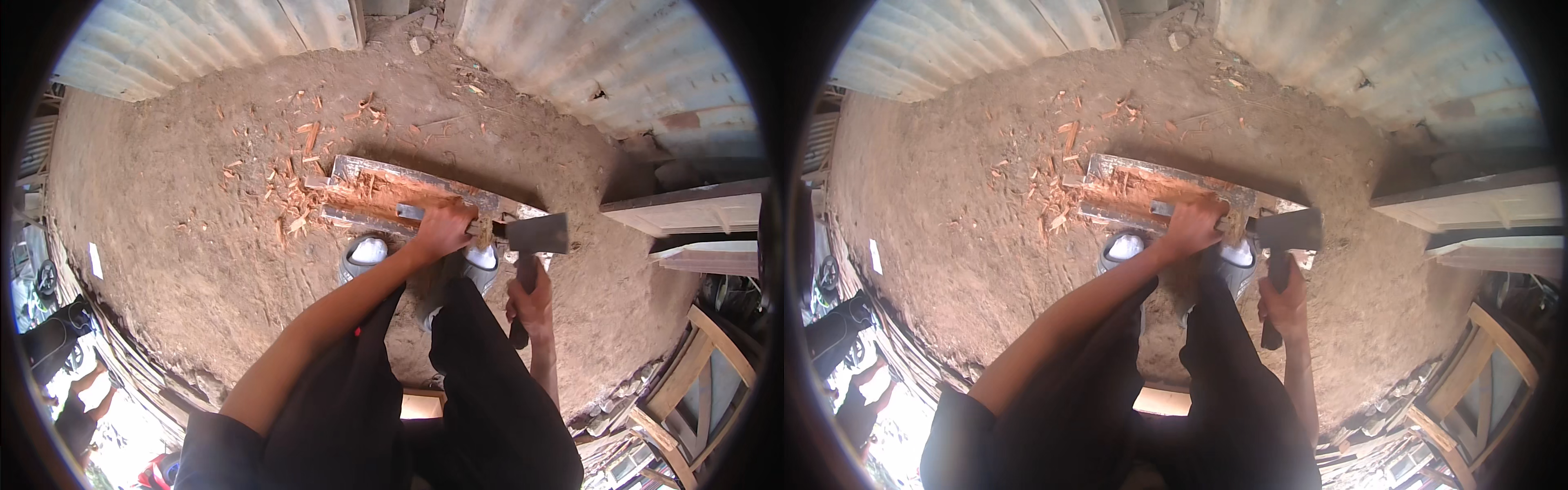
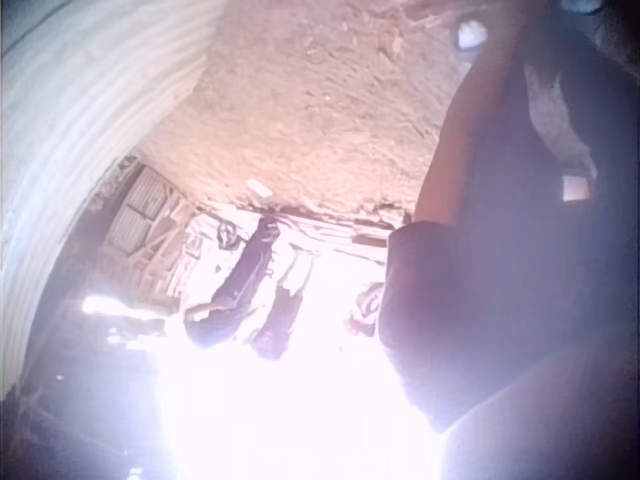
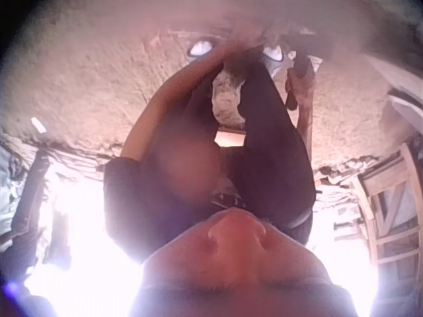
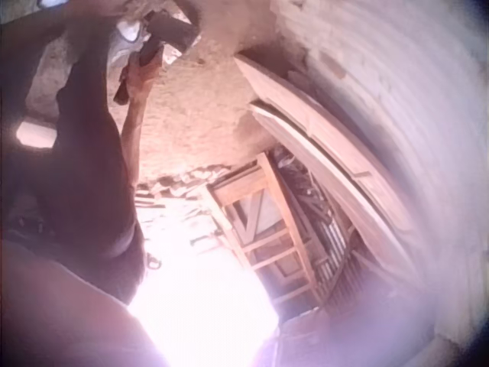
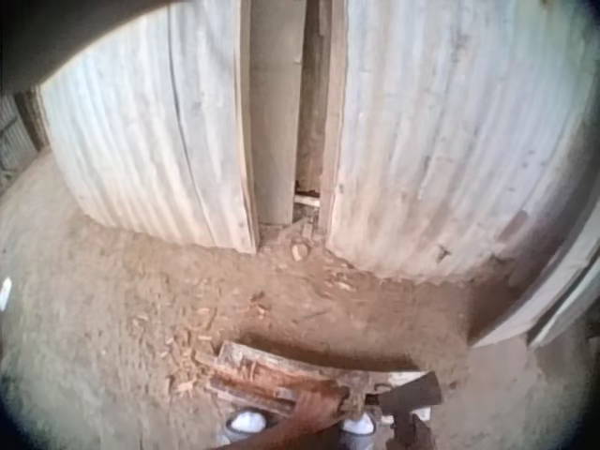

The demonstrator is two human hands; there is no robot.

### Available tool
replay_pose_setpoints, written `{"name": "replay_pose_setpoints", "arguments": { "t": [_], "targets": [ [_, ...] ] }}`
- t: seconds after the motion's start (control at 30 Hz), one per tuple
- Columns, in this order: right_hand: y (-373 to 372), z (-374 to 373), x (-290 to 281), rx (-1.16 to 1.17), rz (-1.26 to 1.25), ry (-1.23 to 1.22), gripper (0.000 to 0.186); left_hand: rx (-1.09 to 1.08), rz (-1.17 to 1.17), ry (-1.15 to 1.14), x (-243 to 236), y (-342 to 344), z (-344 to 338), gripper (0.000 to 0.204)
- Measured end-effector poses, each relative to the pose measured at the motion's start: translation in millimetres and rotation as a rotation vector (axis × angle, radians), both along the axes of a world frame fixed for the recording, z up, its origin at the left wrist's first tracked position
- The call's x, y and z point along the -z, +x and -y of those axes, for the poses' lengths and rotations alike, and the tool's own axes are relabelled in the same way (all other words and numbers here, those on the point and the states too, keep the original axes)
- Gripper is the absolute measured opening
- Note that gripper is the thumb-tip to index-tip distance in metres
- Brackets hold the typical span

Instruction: The person uses a chisel and a small axe to carve a rectangular piece of wood placed on the ground. They repeatedly strike the chisel with the axe to remove wood shavings and shape the wood.

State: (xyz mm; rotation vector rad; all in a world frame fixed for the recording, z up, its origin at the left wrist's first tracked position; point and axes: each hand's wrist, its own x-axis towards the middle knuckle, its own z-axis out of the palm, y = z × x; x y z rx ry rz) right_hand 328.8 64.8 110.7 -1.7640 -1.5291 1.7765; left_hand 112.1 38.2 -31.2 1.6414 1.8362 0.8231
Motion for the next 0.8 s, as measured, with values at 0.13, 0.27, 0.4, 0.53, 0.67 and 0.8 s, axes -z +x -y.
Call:
{"name": "replay_pose_setpoints", "arguments": {
  "t": [0.13, 0.27, 0.4, 0.53, 0.67, 0.8],
  "targets": [
    [-4, 13, 7, 0.303, -0.141, 0.101, 0.039, 0.032, -0.001, -0.082, -3, 2, -2, 0.033],
    [-14, 10, 10, -0.051, 0.006, -0.022, 0.036, 0.057, -0.035, -0.096, 3, -8, -7, 0.033],
    [-12, -3, 11, 0.166, -0.129, 0.028, 0.033, 0.071, -0.063, -0.124, 2, -11, -6, 0.032],
    [-24, 16, 18, 0.146, -0.083, 0.07, 0.035, 0.031, 0.01, -0.07, 0, -11, -10, 0.031],
    [-22, -5, 10, -0.078, -0.058, -0.112, 0.036, 0.063, -0.033, -0.103, 6, -18, -1, 0.03],
    [-23, 9, 33, 0.205, -0.134, 0.087, 0.04, 0.086, -0.043, -0.094, 2, -19, -5, 0.032]
  ]
}}
